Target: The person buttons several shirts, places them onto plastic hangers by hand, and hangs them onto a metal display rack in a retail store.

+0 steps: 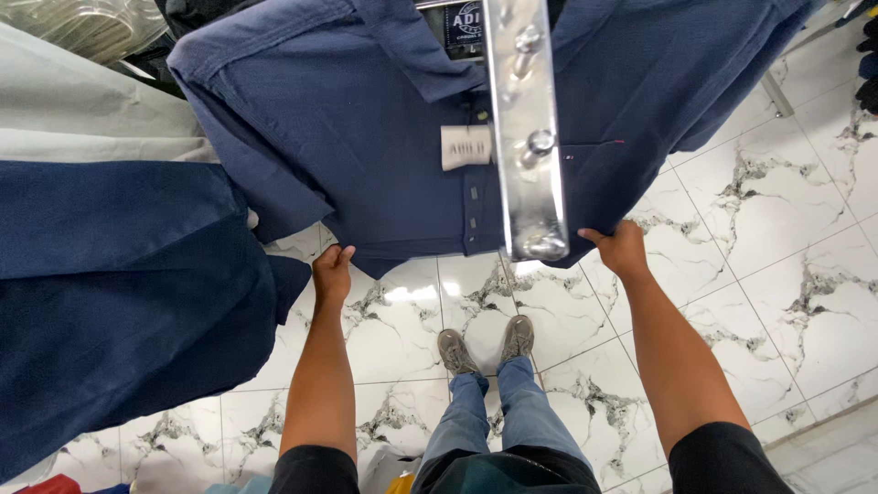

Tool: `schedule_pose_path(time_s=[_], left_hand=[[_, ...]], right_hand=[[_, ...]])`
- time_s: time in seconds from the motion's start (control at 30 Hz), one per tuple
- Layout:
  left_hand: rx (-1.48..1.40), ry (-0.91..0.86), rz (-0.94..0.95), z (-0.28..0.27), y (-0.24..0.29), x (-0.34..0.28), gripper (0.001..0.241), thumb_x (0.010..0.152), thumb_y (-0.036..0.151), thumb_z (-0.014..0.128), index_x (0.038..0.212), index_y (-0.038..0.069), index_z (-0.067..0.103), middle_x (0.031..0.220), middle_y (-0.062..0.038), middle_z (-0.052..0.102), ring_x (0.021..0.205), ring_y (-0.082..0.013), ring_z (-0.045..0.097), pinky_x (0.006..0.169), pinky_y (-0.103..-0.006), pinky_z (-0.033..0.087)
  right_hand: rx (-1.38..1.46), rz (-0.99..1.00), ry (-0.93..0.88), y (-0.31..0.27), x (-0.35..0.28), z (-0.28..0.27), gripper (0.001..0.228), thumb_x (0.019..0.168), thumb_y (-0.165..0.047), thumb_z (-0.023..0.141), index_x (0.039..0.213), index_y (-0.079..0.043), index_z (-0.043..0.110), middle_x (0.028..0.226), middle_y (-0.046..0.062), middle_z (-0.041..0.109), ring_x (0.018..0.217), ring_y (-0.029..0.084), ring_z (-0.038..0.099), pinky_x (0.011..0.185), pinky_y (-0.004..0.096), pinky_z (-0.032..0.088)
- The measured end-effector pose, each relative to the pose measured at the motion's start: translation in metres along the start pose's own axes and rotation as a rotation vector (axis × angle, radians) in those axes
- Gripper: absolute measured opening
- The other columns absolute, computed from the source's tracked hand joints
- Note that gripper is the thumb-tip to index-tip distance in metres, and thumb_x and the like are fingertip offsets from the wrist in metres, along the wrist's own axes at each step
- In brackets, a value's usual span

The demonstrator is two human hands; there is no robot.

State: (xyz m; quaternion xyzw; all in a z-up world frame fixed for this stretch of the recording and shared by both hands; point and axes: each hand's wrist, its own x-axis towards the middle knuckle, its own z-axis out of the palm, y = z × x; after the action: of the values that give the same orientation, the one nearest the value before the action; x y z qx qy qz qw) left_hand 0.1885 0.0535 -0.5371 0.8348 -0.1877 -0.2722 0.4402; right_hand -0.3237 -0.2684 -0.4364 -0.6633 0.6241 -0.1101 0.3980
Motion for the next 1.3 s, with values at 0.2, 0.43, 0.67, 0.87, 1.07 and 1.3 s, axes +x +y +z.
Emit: schedule_pose_path(time_s=[0.2, 0.43, 0.67, 0.87, 1.07, 1.3], left_hand=[[-0.004, -0.071, -0.070, -0.006, 0.081, -0.051, 0.043, 0.111, 0.048, 0.055, 0.111, 0.006, 0.064, 0.098, -0.019, 0.069, 0.091, -0.0289, 0.067, 0.082, -0.0446, 0.049], [0.210, -0.254, -0.041, -0.004, -0.002, -0.068, 0.044, 0.092, 0.034, 0.080, 0.066, 0.004, 0.061, 0.054, -0.011, 0.057, 0.050, -0.0218, 0.057, 0.054, -0.0361, 0.042], [0.204, -0.147, -0.044, -0.016, -0.003, -0.065, 0.043, 0.101, 0.036, 0.071, 0.072, 0.007, 0.057, 0.063, -0.011, 0.058, 0.062, -0.0233, 0.055, 0.065, -0.0403, 0.043], [0.359, -0.259, -0.069, -0.027, -0.036, -0.084, 0.038, 0.091, 0.040, 0.076, 0.079, 0.005, 0.067, 0.072, -0.015, 0.066, 0.073, -0.0324, 0.066, 0.070, -0.0439, 0.046], [0.380, -0.213, -0.178, -0.029, -0.084, -0.082, 0.029, 0.097, 0.035, 0.073, 0.083, 0.011, 0.074, 0.075, -0.006, 0.076, 0.076, -0.0243, 0.070, 0.069, -0.0392, 0.048], [0.395, -0.123, -0.242, -0.023, -0.042, -0.100, 0.020, 0.098, 0.032, 0.071, 0.106, 0.014, 0.076, 0.095, -0.009, 0.079, 0.096, -0.0284, 0.076, 0.083, -0.0451, 0.057]], right_hand=[[0.094, 0.046, -0.056, 0.024, -0.006, 0.035, 0.022, 0.098, -0.031, 0.074, 0.113, -0.015, 0.078, 0.107, 0.013, 0.076, 0.113, 0.036, 0.069, 0.096, 0.050, 0.051], [-0.027, 0.135, -0.193, 0.014, -0.061, 0.045, 0.046, 0.079, -0.030, 0.086, 0.111, 0.002, 0.077, 0.109, 0.026, 0.076, 0.115, 0.048, 0.066, 0.098, 0.057, 0.052], [-0.096, 0.251, -0.007, 0.052, -0.059, 0.060, 0.038, 0.087, -0.038, 0.086, 0.108, -0.006, 0.081, 0.097, 0.021, 0.078, 0.103, 0.042, 0.072, 0.090, 0.050, 0.057], [-0.318, 0.260, -0.181, 0.073, -0.078, 0.061, 0.040, 0.080, -0.032, 0.086, 0.106, -0.003, 0.081, 0.104, 0.022, 0.079, 0.111, 0.043, 0.071, 0.095, 0.054, 0.056], [-0.326, 0.320, -0.098, 0.094, -0.091, 0.056, 0.029, 0.089, -0.036, 0.080, 0.102, -0.010, 0.082, 0.097, 0.014, 0.081, 0.106, 0.037, 0.074, 0.091, 0.046, 0.059], [-0.242, 0.309, -0.025, 0.124, -0.099, 0.081, 0.025, 0.094, -0.037, 0.075, 0.107, -0.016, 0.077, 0.102, 0.004, 0.081, 0.106, 0.030, 0.074, 0.095, 0.046, 0.058]])
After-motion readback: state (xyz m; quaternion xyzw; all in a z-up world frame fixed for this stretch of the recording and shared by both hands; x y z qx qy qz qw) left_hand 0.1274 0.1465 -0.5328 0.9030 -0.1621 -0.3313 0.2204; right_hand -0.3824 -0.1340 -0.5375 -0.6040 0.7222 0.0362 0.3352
